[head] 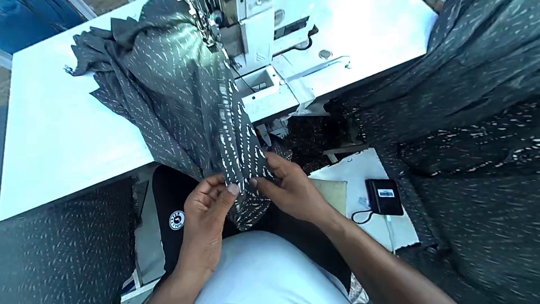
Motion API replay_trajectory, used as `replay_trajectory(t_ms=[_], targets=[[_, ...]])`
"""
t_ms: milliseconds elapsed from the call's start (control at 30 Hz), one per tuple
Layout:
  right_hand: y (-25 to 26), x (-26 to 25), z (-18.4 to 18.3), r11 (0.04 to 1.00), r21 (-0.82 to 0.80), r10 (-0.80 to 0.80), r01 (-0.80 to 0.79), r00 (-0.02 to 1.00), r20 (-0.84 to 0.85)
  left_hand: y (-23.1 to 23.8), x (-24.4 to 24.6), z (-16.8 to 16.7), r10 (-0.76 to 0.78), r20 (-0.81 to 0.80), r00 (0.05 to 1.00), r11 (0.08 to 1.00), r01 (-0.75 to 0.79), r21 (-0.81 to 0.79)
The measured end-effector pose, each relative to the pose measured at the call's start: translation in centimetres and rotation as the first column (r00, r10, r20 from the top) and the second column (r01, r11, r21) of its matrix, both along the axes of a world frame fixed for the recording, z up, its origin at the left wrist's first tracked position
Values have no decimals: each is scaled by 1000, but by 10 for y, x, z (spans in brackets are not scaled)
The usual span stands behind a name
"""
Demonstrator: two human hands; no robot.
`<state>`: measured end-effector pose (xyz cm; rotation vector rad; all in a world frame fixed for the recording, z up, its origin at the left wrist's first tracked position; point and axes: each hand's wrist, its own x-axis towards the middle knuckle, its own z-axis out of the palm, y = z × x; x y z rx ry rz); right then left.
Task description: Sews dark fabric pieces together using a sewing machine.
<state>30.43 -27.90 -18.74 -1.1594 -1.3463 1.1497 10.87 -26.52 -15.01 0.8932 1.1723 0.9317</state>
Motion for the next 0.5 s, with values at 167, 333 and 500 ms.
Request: replay_trajectory(t_ms=[167, 333, 500], targets=[[-15, 0, 7, 999, -38, 14, -18, 995, -102, -5, -17, 30, 135, -380, 915, 768, 146, 624], [-27, -5, 16, 997, -37, 66, -70, 991, -113, -26, -2, 33, 179, -767, 616, 512, 608, 607], [-30, -4, 10, 994, -77, 64, -73, 990, -124, -24, 13, 16, 179, -849, 496, 474, 713, 517]])
